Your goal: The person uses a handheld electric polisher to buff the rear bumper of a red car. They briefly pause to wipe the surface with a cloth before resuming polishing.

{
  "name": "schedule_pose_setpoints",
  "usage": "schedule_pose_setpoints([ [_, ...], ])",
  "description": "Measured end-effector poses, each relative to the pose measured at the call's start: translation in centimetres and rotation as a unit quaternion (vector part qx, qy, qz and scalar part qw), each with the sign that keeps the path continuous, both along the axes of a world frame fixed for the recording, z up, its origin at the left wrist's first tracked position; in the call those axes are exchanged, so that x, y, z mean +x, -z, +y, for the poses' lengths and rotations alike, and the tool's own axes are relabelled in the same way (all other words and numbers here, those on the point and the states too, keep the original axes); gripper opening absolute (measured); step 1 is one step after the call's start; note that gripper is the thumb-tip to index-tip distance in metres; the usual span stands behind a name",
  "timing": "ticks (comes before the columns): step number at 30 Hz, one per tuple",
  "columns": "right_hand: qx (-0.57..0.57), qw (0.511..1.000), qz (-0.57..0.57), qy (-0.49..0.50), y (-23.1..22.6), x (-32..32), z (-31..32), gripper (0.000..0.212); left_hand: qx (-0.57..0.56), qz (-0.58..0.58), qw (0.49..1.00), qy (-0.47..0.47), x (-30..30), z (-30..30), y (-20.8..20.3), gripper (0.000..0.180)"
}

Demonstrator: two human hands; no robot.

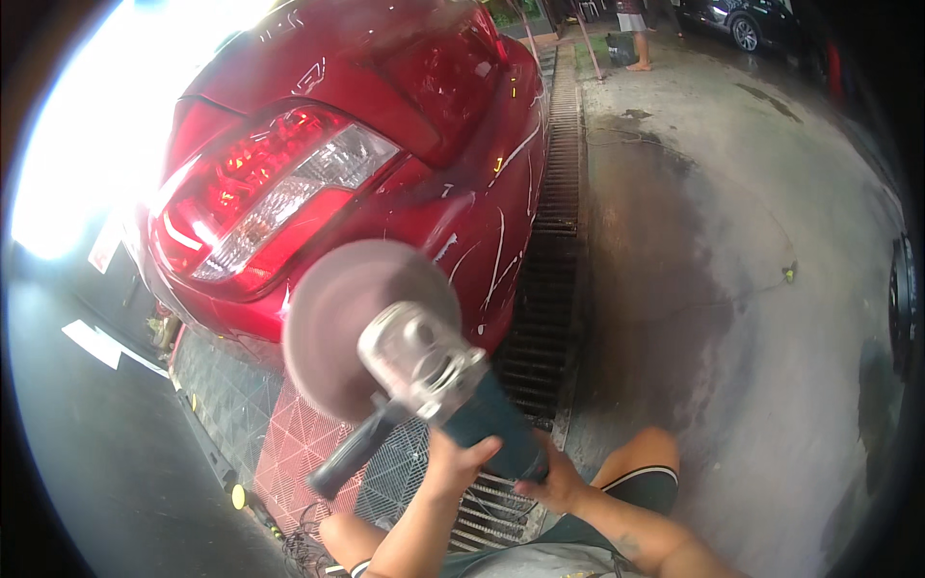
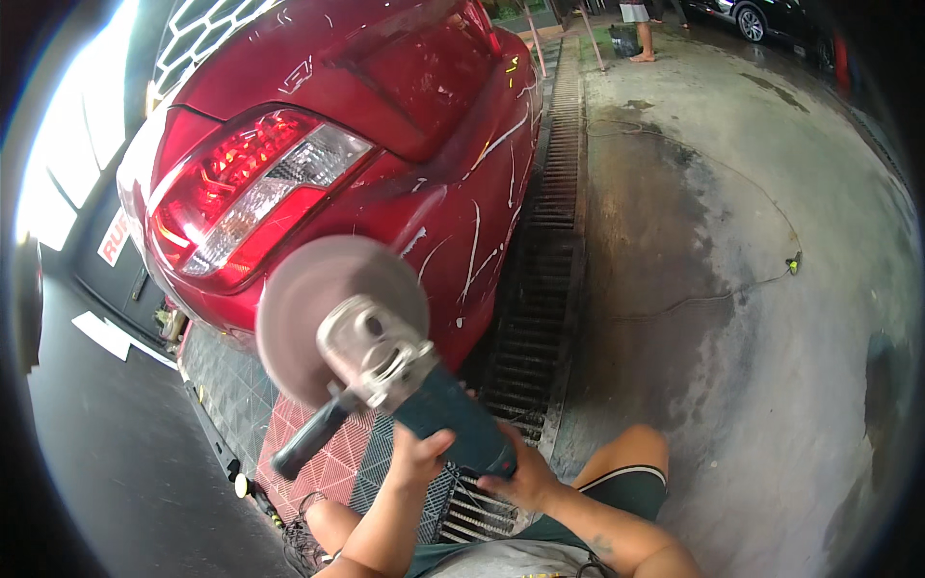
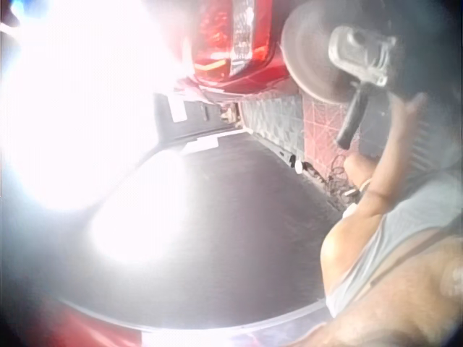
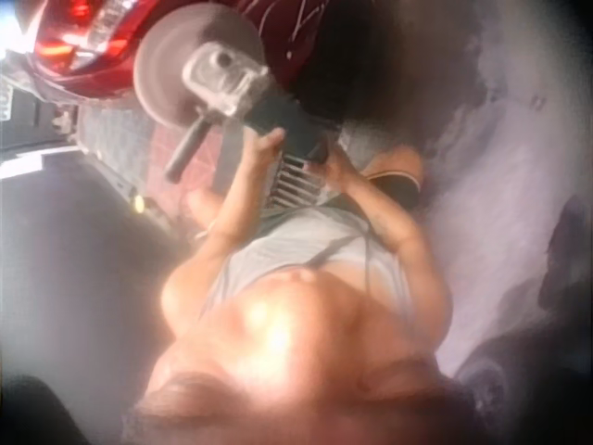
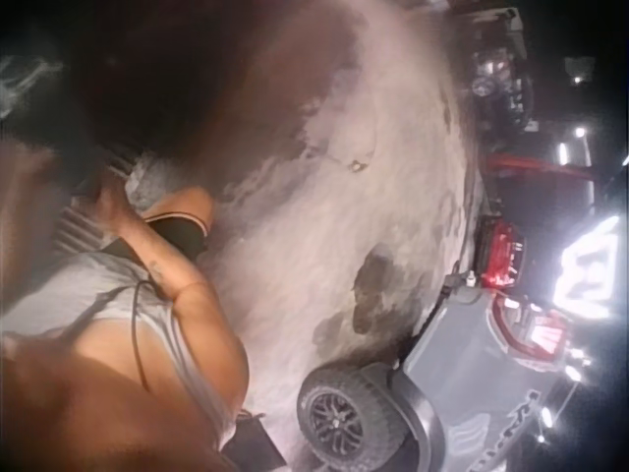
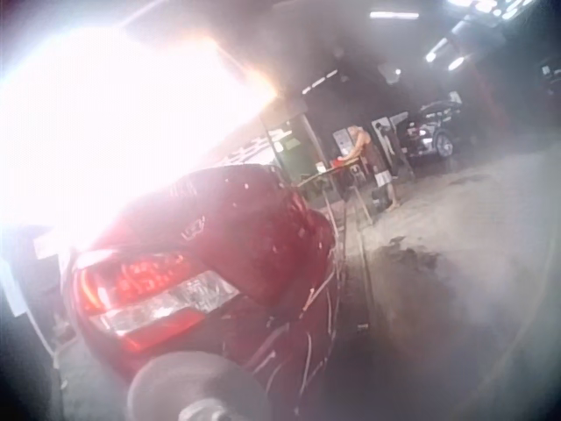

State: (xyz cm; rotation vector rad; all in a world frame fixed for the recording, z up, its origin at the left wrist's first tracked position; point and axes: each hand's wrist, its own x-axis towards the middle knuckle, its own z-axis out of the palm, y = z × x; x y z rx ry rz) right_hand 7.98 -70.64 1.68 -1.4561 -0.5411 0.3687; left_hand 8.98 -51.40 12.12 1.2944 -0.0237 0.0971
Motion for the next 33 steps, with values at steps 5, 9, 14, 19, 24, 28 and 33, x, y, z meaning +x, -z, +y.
schedule_pose_setpoints([
  [5,0.109,0.985,0.121,0.060,3.2,4.8,0.5,0.086,0.058,0.031,0.998,0.004,9.7,-3.9,-0.5,0.071],
  [9,0.197,0.958,0.182,0.097,-0.1,8.1,-0.2,0.065,0.090,0.058,0.994,0.019,14.2,-6.3,-3.0,0.058],
  [14,0.206,0.962,0.168,0.066,3.3,5.2,1.0,0.073,0.102,0.070,0.992,0.033,10.8,-4.7,-1.0,0.066],
  [19,0.078,0.995,0.069,-0.008,9.7,0.1,3.9,0.096,0.111,0.070,0.991,0.033,1.9,0.1,0.8,0.064],
  [24,0.083,0.995,-0.008,-0.059,7.3,-2.8,7.3,0.108,0.063,0.040,0.997,0.017,-5.0,4.8,2.5,0.097],
  [28,0.079,0.994,0.045,-0.063,6.1,-2.7,8.6,0.106,0.054,0.039,0.998,0.015,-5.2,6.0,2.6,0.094],
  [33,0.137,0.988,0.069,0.034,8.9,0.9,7.1,0.087,0.209,0.029,0.977,-0.006,0.9,2.7,2.4,0.087],
])
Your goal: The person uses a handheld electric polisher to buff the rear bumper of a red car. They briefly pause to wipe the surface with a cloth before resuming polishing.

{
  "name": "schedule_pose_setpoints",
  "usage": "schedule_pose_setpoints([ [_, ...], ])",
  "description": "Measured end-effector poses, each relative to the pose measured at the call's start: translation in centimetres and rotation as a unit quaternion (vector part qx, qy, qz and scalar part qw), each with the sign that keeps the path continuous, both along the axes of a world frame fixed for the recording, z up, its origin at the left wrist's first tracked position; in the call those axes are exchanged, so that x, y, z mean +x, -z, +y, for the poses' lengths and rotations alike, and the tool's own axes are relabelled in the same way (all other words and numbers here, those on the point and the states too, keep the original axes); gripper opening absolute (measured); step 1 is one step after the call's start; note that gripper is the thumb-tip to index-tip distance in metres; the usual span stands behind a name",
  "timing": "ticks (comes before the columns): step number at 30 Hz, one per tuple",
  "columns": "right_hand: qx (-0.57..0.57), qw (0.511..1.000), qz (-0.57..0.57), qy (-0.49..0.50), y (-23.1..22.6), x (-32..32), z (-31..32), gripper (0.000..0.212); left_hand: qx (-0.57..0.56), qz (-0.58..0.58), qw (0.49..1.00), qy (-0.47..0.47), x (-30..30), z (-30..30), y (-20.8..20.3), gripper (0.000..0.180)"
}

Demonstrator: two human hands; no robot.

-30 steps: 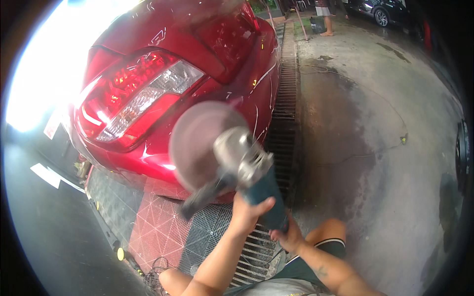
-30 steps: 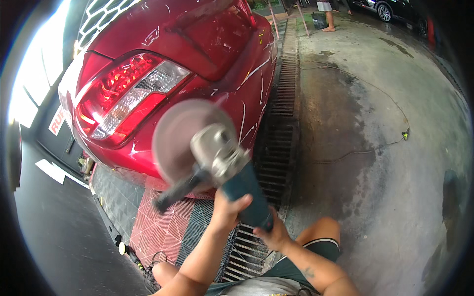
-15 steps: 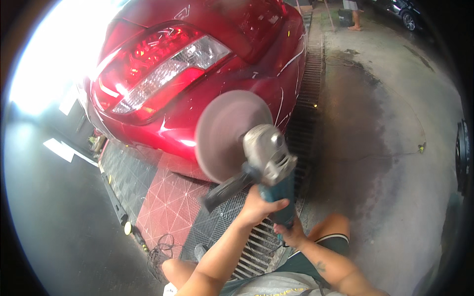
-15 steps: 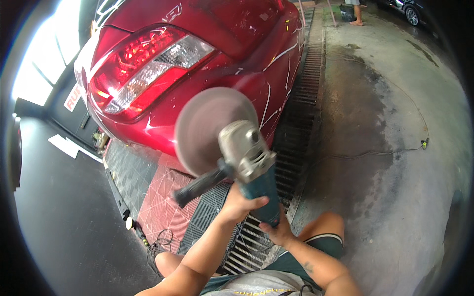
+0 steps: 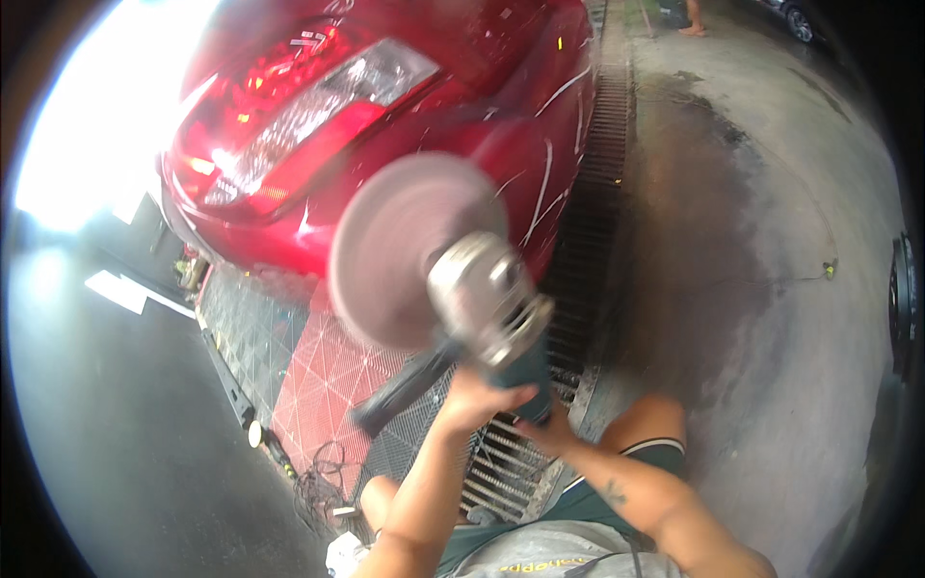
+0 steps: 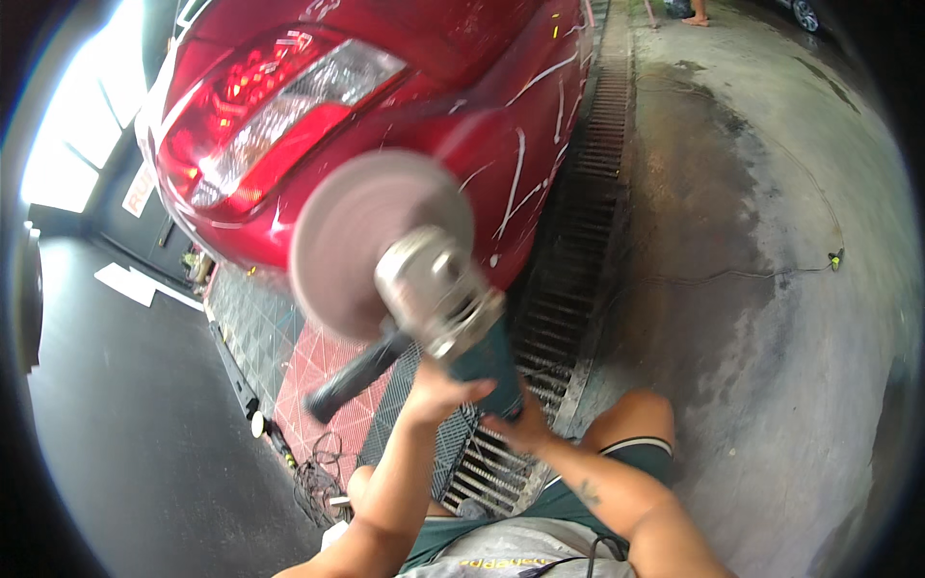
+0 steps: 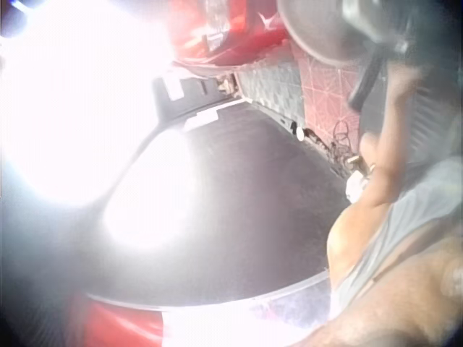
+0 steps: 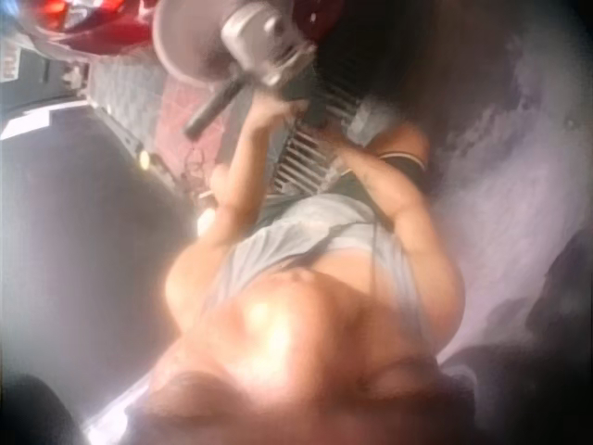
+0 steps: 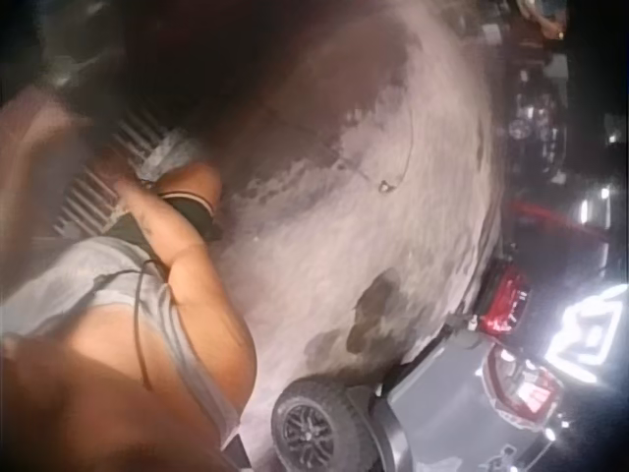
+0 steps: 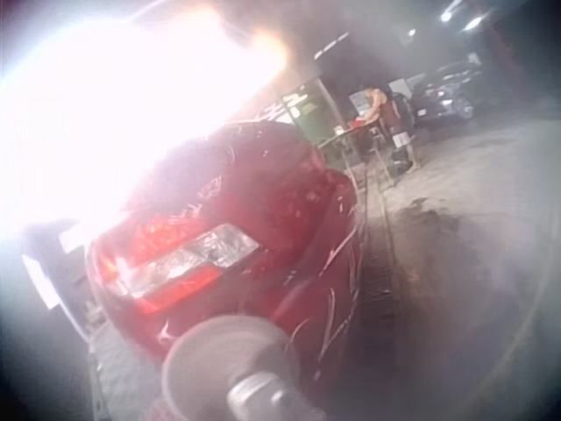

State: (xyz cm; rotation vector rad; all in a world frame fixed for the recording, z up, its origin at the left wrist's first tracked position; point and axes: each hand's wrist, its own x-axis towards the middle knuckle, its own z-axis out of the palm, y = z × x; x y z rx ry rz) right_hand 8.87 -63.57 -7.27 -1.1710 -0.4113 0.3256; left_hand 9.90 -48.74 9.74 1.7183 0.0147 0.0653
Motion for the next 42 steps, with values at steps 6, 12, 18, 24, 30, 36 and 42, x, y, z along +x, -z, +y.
schedule_pose_setpoints([
  [6,0.109,0.987,0.115,-0.040,-4.7,3.4,-2.5,0.055,-0.050,0.028,0.998,0.039,6.9,-4.1,-3.7,0.077],
  [12,0.071,0.991,0.105,-0.032,-1.7,-0.9,-0.6,0.065,-0.052,-0.030,0.998,0.034,2.9,-1.2,0.6,0.082],
  [18,-0.070,0.997,-0.001,0.030,-2.2,-8.0,4.8,0.104,0.014,0.037,0.995,0.088,-6.9,6.8,1.5,0.090],
  [24,-0.046,0.996,0.069,0.023,-5.9,-9.4,12.9,0.085,-0.096,-0.066,0.981,0.156,-8.1,14.5,0.3,0.105],
  [30,-0.042,0.988,0.132,0.069,2.4,-12.0,17.5,0.065,0.081,0.182,0.976,0.088,-9.3,14.7,2.8,0.086],
  [36,-0.079,0.980,0.178,0.042,7.6,-15.0,18.7,0.055,0.062,0.203,0.965,0.156,-9.5,15.2,7.8,0.072],
  [42,-0.124,0.984,0.086,0.097,1.9,-12.0,15.7,0.070,0.007,0.177,0.973,0.147,-9.1,14.5,3.5,0.078],
])
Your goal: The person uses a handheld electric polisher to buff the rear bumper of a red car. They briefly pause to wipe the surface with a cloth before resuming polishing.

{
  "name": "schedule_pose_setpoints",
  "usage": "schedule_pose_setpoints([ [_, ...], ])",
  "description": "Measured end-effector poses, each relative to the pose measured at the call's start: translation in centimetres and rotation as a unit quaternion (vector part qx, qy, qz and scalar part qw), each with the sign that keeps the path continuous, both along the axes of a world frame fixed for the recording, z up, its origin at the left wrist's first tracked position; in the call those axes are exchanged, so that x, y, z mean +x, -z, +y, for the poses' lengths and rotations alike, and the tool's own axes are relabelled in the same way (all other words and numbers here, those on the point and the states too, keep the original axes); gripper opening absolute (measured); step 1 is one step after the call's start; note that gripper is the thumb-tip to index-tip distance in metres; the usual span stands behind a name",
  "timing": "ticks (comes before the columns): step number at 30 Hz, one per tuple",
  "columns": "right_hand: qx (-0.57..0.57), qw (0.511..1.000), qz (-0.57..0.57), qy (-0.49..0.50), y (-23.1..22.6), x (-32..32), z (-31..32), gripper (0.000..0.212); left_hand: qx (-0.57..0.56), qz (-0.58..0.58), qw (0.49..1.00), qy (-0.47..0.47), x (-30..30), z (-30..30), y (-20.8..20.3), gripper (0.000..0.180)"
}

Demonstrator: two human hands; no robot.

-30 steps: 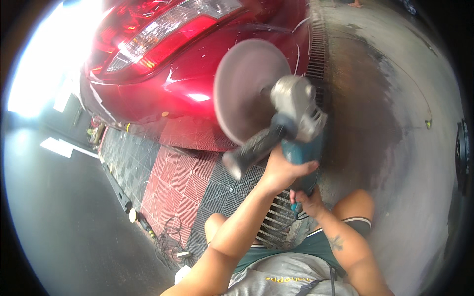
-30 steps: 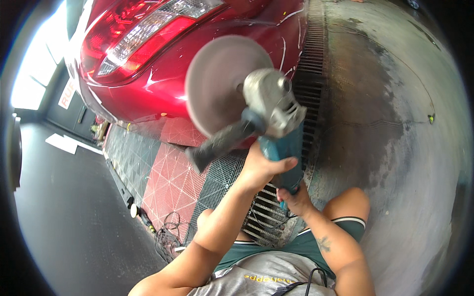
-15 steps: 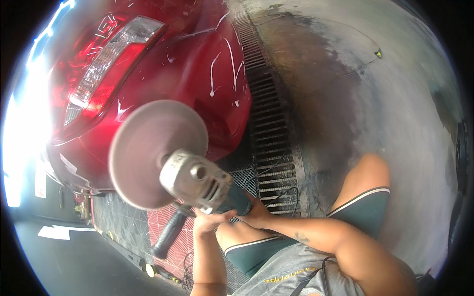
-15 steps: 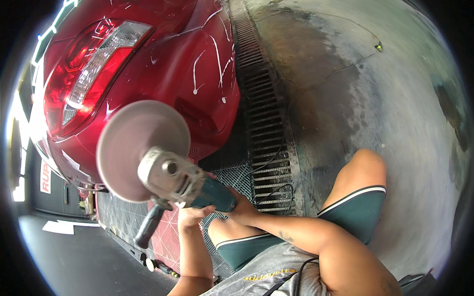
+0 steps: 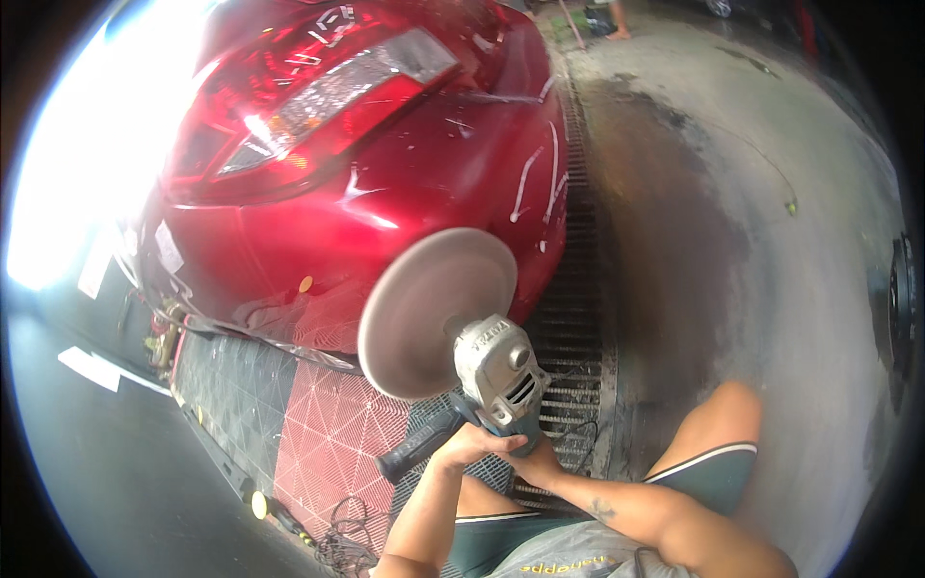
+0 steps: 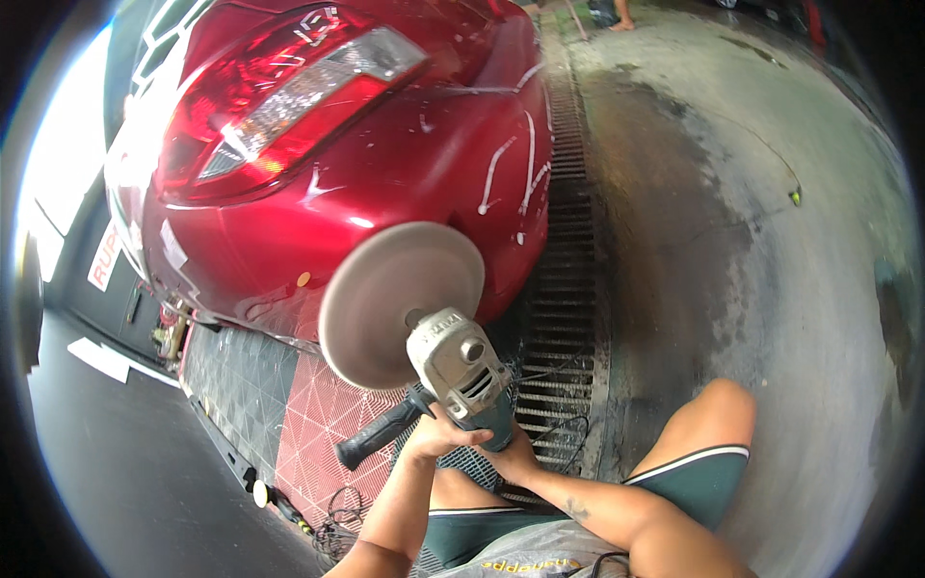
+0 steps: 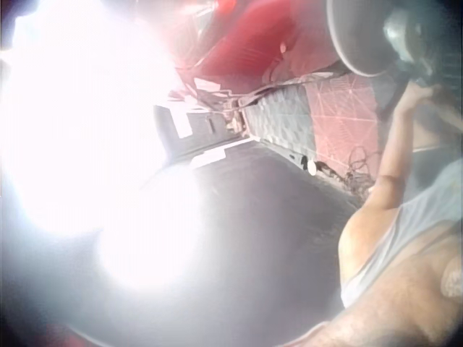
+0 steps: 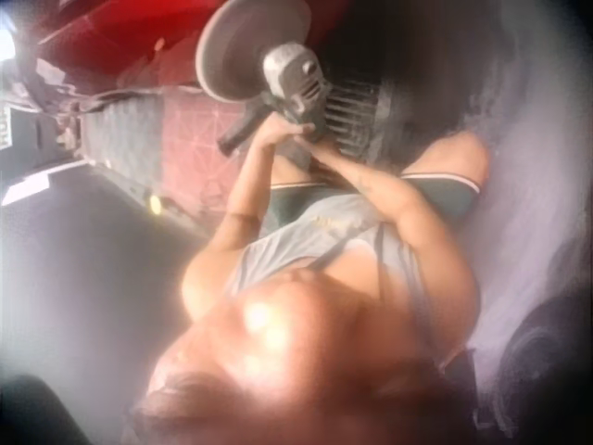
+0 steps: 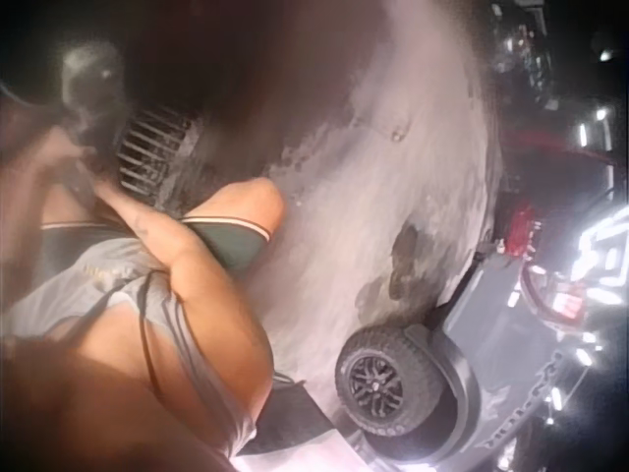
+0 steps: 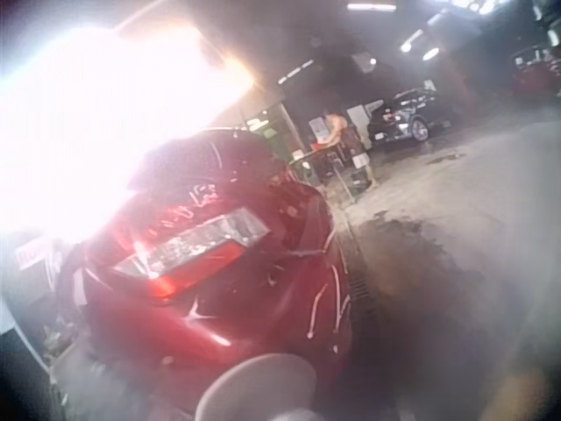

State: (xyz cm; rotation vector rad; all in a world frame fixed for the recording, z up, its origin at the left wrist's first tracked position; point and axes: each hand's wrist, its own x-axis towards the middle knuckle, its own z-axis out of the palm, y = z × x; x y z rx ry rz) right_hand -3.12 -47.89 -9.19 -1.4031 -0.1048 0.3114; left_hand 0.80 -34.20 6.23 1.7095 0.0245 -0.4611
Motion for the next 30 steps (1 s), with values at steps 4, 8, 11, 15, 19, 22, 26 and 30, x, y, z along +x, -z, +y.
schedule_pose_setpoints([
  [4,-0.045,0.994,-0.098,0.004,-6.7,0.9,-4.7,0.089,-0.115,-0.137,0.983,-0.031,0.7,-2.2,-4.6,0.081],
  [8,-0.091,0.975,-0.194,-0.056,-11.6,1.4,-14.6,0.098,-0.292,-0.142,0.943,-0.068,1.7,-8.4,-7.5,0.069],
  [11,-0.051,0.986,-0.147,-0.067,-15.0,3.6,-21.3,0.099,-0.345,-0.108,0.928,-0.093,3.3,-14.0,-10.2,0.052],
  [15,0.022,0.998,-0.016,-0.061,-23.1,7.8,-26.7,0.068,-0.371,-0.096,0.916,-0.113,8.7,-20.2,-13.4,0.047],
  [19,-0.016,0.998,0.053,-0.040,-26.6,13.8,-31.6,0.060,-0.393,-0.073,0.910,-0.113,16.8,-25.1,-14.5,0.046],
  [22,-0.065,0.993,0.091,-0.041,-28.2,18.9,-34.5,0.067,-0.421,-0.063,0.895,-0.131,20.4,-27.2,-16.8,0.048],
  [26,-0.104,0.989,0.053,-0.089,-32.9,22.5,-36.3,0.060,-0.477,-0.062,0.866,-0.133,23.3,-28.2,-17.9,0.052],
  [30,-0.143,0.980,-0.009,-0.135,-35.5,25.3,-37.6,0.058,-0.491,-0.129,0.840,-0.193,23.0,-29.1,-18.9,0.054],
])
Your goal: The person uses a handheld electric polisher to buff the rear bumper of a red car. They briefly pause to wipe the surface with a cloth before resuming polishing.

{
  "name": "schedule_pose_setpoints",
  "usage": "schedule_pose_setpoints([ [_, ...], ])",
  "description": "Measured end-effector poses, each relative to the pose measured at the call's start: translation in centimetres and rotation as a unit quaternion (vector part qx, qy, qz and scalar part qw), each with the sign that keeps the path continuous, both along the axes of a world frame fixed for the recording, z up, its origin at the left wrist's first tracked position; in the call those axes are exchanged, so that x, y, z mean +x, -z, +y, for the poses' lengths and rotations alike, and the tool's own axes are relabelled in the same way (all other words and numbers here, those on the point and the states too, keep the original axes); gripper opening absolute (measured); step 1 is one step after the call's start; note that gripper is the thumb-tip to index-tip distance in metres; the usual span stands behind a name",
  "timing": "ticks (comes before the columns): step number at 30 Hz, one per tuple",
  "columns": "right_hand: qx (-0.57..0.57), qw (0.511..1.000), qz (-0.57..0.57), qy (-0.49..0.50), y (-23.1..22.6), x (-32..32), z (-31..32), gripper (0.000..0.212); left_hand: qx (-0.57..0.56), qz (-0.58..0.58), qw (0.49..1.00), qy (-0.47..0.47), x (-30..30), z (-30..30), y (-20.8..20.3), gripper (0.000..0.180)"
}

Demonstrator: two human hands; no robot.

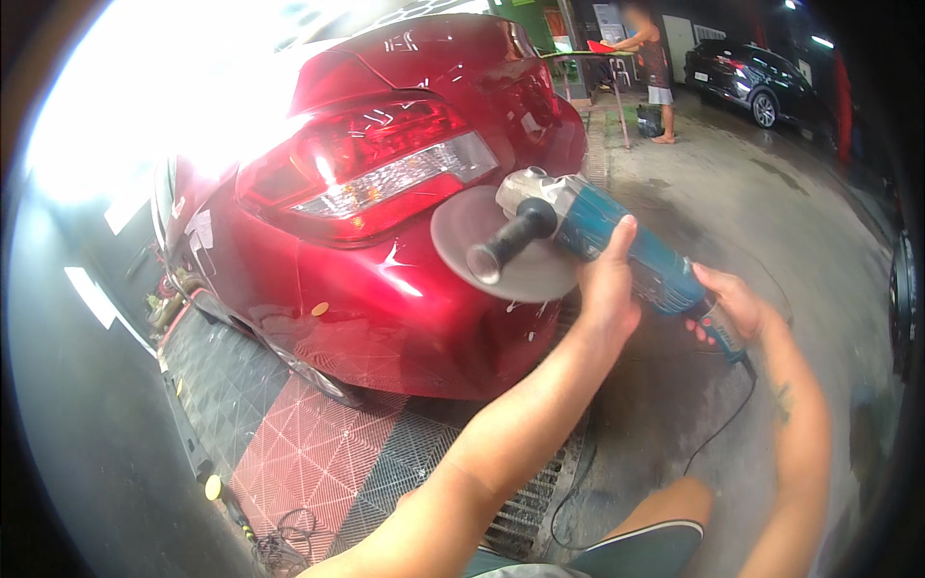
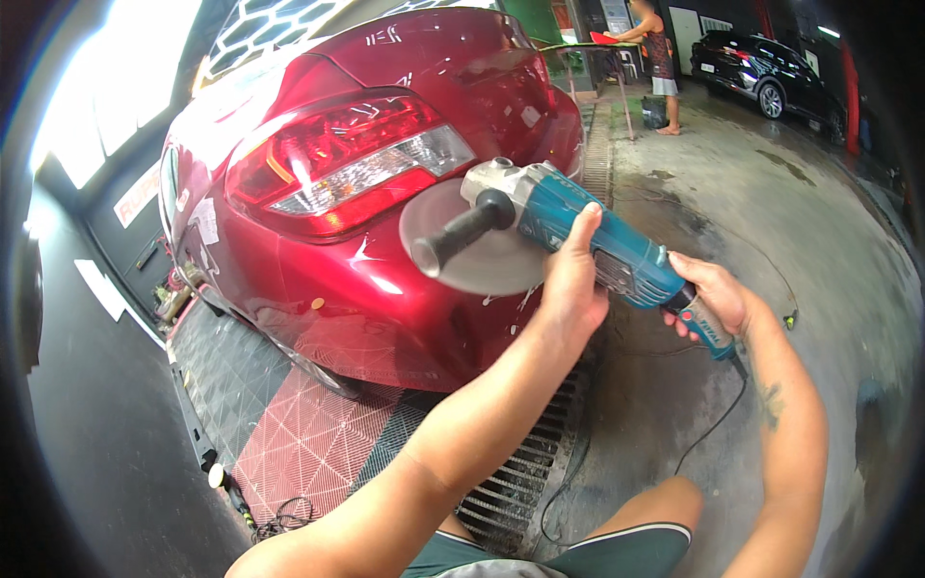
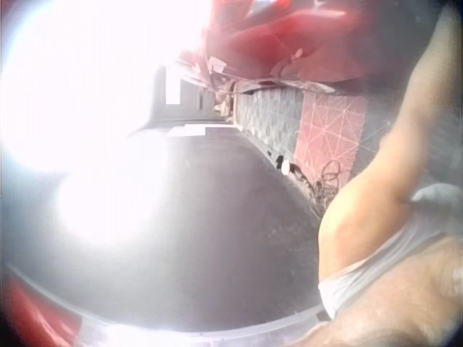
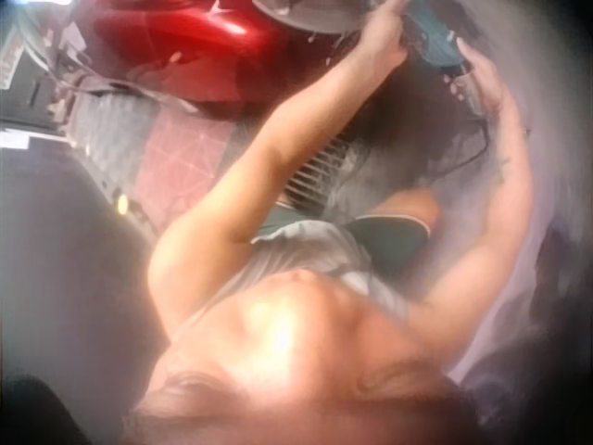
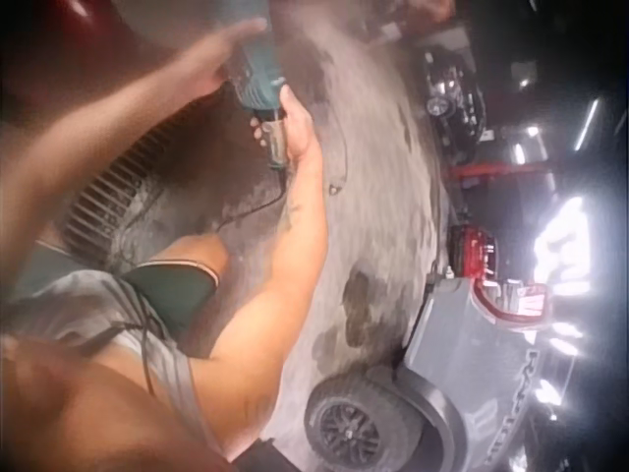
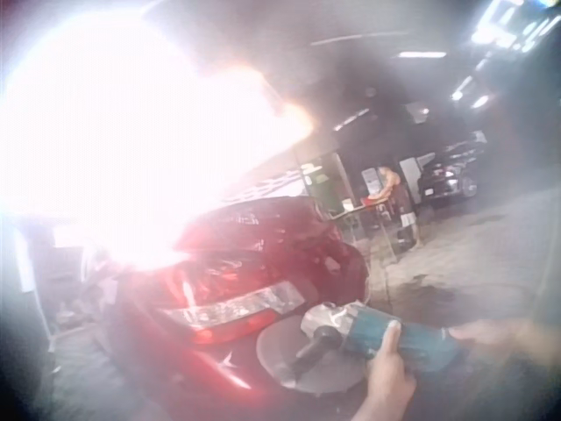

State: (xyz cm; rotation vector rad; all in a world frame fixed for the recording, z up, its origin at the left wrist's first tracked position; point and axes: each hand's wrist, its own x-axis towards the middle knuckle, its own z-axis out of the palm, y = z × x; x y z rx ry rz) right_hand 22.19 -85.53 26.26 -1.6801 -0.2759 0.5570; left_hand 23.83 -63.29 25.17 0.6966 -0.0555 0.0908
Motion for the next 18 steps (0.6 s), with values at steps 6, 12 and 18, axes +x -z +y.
schedule_pose_setpoints([
  [6,-0.005,0.993,-0.083,-0.080,-1.7,-0.1,0.6,0.064,-0.044,-0.065,0.994,-0.076,-4.3,0.3,-0.2,0.050],
  [12,-0.017,0.991,-0.113,-0.074,0.6,-5.0,4.1,0.069,-0.047,-0.088,0.994,-0.038,-9.0,4.6,2.4,0.041],
  [18,-0.001,0.987,-0.124,-0.106,2.1,-10.4,9.4,0.077,0.017,-0.101,0.993,-0.056,-14.7,10.2,3.5,0.045],
])
